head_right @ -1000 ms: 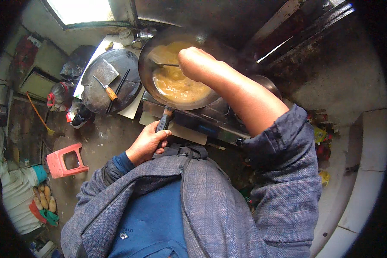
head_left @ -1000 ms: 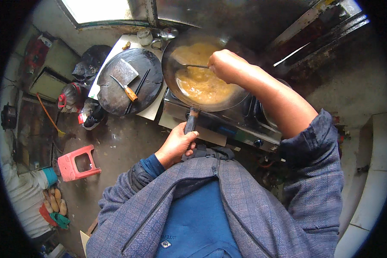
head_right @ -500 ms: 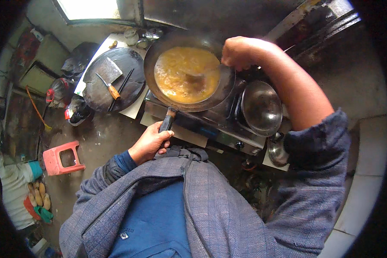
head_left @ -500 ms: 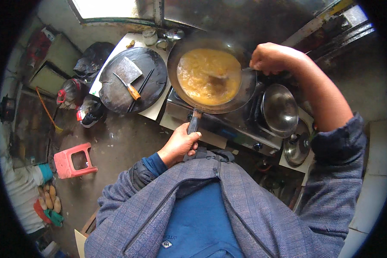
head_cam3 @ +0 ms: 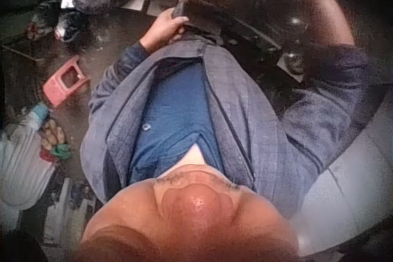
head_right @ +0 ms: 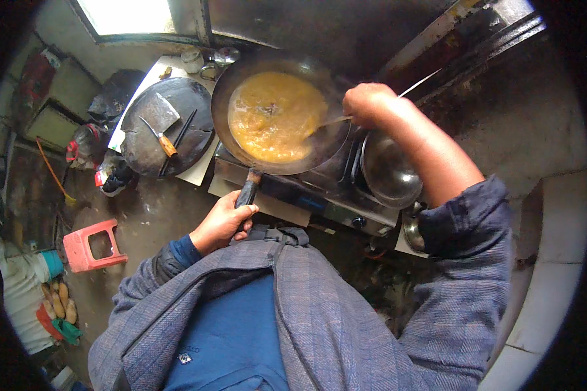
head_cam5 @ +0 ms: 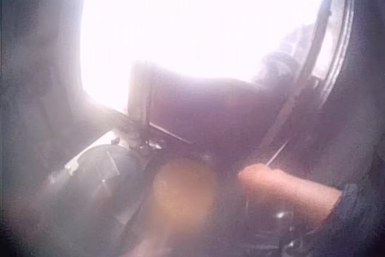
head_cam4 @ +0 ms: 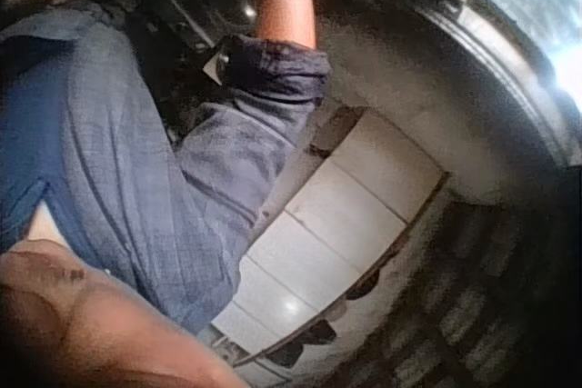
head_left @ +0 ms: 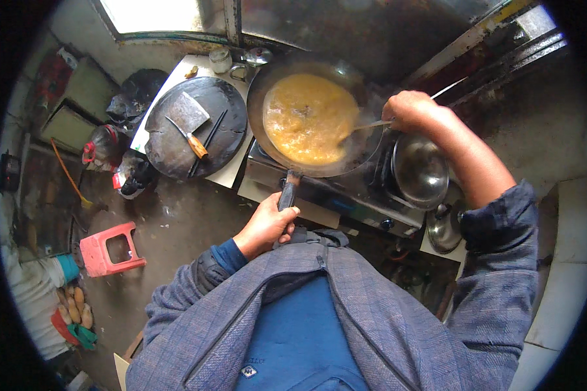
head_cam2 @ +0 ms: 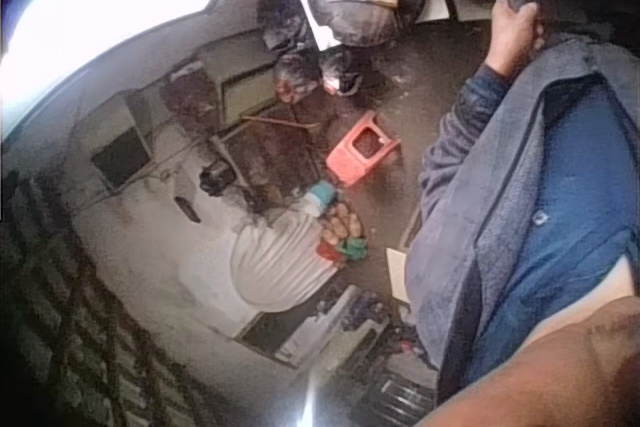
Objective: The person stirs a simmering orange liquid in a wok with a ladle, adds a spoonful of white powder, and continues stirring. Then the person cuts a hollowed pumpkin half with a knife and carries it outside to feed a dog.
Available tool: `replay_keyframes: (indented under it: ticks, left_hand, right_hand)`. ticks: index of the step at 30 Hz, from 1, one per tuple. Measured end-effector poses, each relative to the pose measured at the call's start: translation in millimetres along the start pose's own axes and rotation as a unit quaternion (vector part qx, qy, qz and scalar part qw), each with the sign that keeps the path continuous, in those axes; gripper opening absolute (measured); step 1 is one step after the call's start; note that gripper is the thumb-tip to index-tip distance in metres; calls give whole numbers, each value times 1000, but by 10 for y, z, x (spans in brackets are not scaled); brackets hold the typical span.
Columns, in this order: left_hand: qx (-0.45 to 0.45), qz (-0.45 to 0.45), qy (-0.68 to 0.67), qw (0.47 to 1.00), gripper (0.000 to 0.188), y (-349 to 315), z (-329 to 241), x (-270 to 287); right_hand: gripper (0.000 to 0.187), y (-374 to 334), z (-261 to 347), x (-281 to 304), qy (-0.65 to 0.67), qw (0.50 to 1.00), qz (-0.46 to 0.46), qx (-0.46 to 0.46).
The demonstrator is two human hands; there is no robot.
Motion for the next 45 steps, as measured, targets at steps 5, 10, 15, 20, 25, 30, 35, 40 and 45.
replay_keyframes:
  ticks: [5, 10, 15, 20, 25, 30, 35, 40, 45]
  left_hand:
    - [3, -3, 5, 1000, 24, 2, -2, 1]
    - [11, -9, 0, 1000, 24, 3, -8, -6]
    - [16, -8, 17, 1000, 26, -13, -12, 8]
    - [11, -8, 11, 1000, 25, -6, -9, 4]
    - [8, -6, 4, 1000, 24, -13, -11, -13]
    - [6, -3, -1, 1000, 22, 8, -4, -13]
    - [6, 1, 6, 1000, 21, 15, 13, 6]
    - [7, -2, -3, 1000, 23, 5, 7, 7]
    - [0, -6, 1, 1000, 22, -5, -18, -9]
  right_hand:
    - [26, 148, 110, -418, 131, 982, -135, 15]
    - [29, 301, 358, -493, 154, 960, -233, 30]
    - [30, 331, 484, -239, 79, 960, -258, 70]
    - [24, 101, 461, 230, 6, 968, -220, 119]
    - [11, -245, 257, 681, -67, 985, -121, 101]
    - [17, -464, 141, 806, -100, 991, 14, 89]
    - [17, -440, 221, 628, -60, 981, 156, 100]
    - [18, -323, 559, 442, -8, 983, 91, 162]
    - [16, -138, 886, 232, -27, 995, -14, 98]
Point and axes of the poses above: each hand's wrist, its own y-axis towards the middle knuckle, its own x-axis out of the back of the hand, z = x × y, the point moved 6 cm from there along y, towards the middle knuckle, and after that the axes turned 13 degrees about -x, right-handed, at the moved point
